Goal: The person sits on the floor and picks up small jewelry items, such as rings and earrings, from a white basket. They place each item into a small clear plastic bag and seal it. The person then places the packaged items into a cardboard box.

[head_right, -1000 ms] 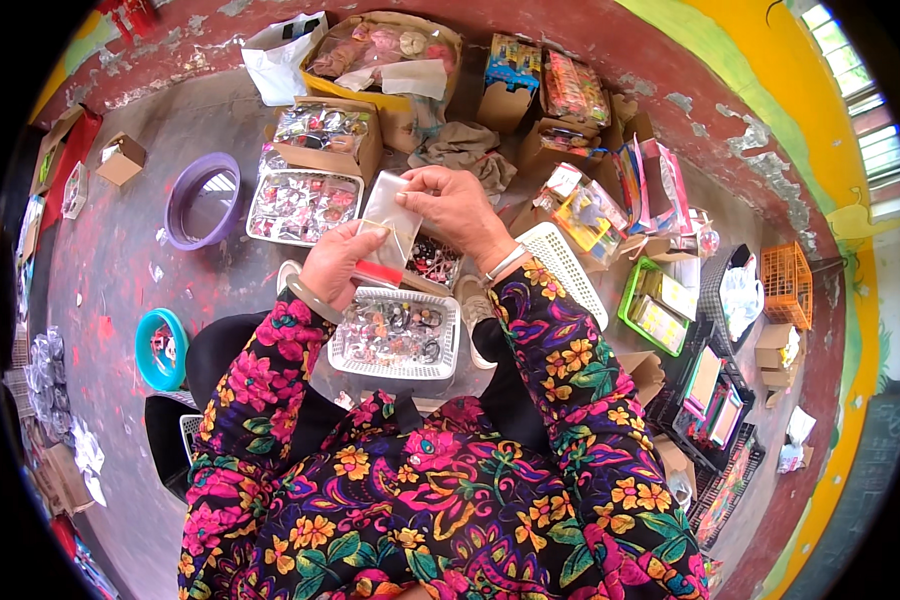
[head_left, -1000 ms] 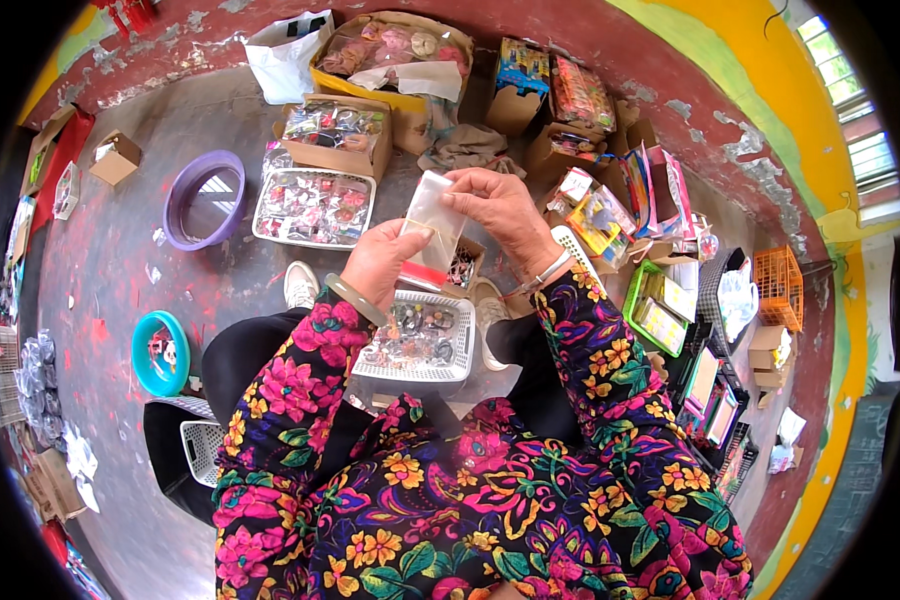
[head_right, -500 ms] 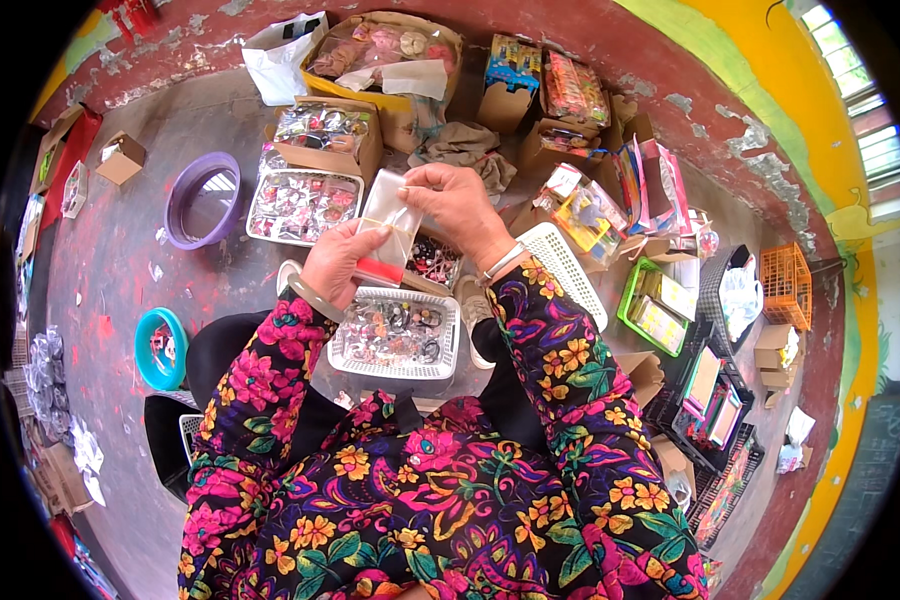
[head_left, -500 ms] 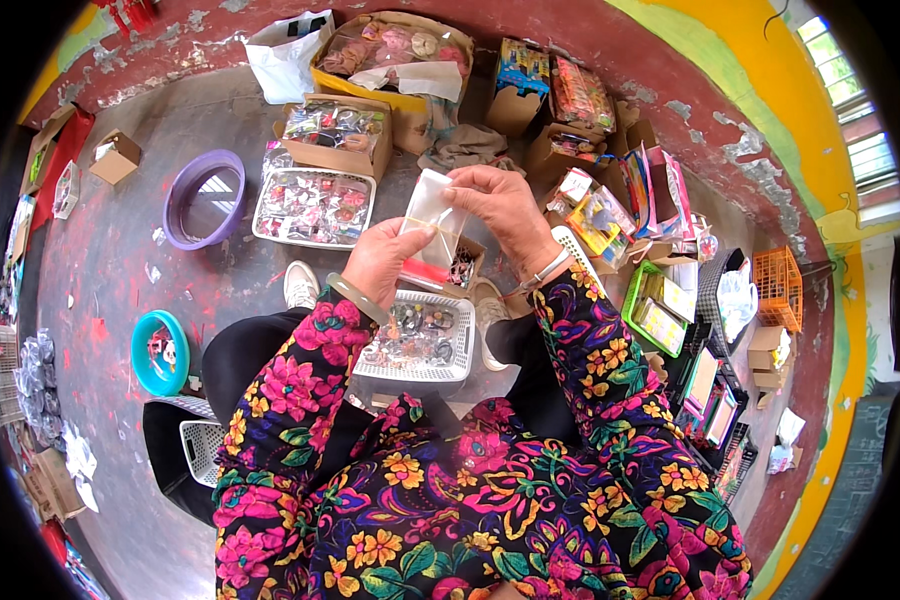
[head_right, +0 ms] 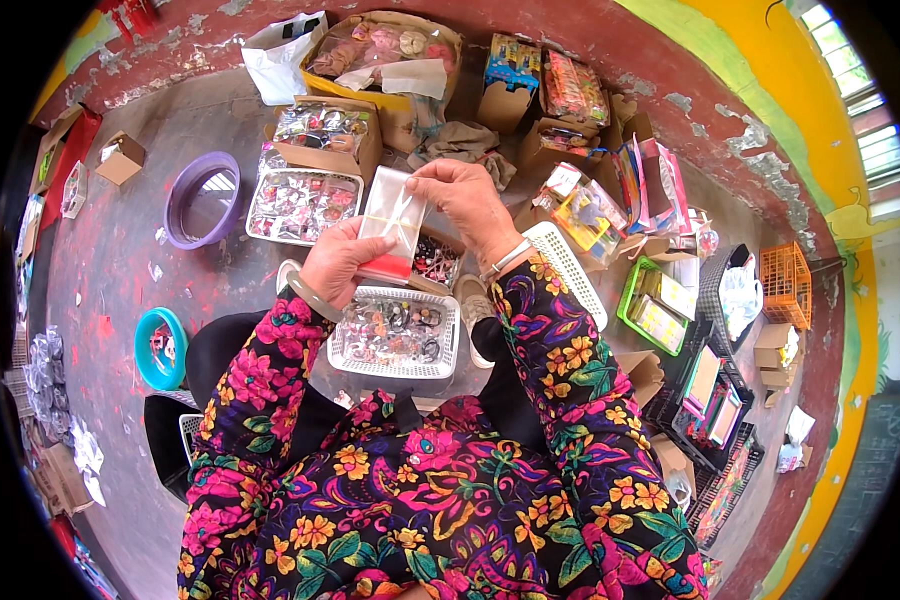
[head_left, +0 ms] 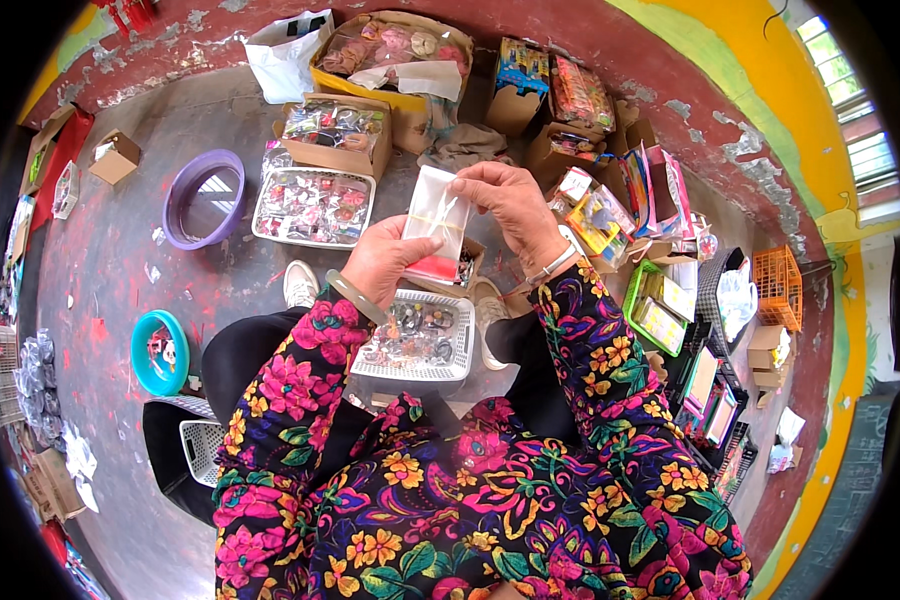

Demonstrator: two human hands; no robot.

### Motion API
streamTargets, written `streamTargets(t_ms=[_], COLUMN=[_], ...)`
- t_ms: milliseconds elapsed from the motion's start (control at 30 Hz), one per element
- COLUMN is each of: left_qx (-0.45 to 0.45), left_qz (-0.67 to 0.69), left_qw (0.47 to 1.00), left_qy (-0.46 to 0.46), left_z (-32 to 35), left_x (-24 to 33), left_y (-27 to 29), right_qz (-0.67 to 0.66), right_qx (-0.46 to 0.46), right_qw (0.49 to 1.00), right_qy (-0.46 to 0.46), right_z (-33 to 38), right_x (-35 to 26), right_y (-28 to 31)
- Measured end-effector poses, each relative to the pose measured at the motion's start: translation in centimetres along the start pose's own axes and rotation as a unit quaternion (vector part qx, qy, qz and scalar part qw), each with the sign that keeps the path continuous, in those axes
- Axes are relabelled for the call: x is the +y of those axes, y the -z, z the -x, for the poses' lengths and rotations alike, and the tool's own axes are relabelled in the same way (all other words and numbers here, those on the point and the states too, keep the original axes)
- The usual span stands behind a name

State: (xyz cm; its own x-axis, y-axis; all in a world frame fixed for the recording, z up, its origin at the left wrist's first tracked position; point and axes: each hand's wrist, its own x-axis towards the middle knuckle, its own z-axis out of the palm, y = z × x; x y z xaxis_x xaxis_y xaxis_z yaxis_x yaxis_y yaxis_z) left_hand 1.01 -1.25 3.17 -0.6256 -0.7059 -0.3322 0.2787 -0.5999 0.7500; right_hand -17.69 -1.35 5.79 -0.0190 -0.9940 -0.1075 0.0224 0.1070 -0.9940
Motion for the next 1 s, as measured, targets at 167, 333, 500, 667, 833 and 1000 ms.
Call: streamTargets(t_ms=[167, 333, 500, 667, 833, 1000], left_qx=[-0.022, -0.012, -0.005, -0.003, -0.003, 0.031], left_qz=[-0.067, -0.041, 0.003, -0.016, -0.018, -0.031], left_qw=[0.997, 0.999, 1.000, 1.000, 1.000, 0.999], left_qy=[-0.012, -0.015, -0.002, -0.012, -0.013, -0.002], left_z=[-0.2, -0.3, -0.1, -0.2, -0.2, -0.2], left_x=[0.0, -0.2, -0.1, -0.4, -0.6, -0.4], left_y=[0.4, 0.4, 0.0, 0.0, 0.3, 0.2], right_qz=[0.029, 0.019, -0.032, -0.057, -0.066, -0.157], right_qx=[0.011, 0.026, 0.059, 0.123, 0.160, 0.137], right_qw=[0.999, 0.999, 0.998, 0.991, 0.985, 0.978], right_qy=[-0.023, -0.011, 0.020, -0.001, 0.009, 0.019], right_z=[0.2, 0.1, -0.3, -0.5, -0.8, -1.3], right_x=[-0.2, -0.1, 1.2, 1.3, 0.6, -0.8], right_y=[0.0, -0.2, -0.3, -0.7, 0.1, 5.0])
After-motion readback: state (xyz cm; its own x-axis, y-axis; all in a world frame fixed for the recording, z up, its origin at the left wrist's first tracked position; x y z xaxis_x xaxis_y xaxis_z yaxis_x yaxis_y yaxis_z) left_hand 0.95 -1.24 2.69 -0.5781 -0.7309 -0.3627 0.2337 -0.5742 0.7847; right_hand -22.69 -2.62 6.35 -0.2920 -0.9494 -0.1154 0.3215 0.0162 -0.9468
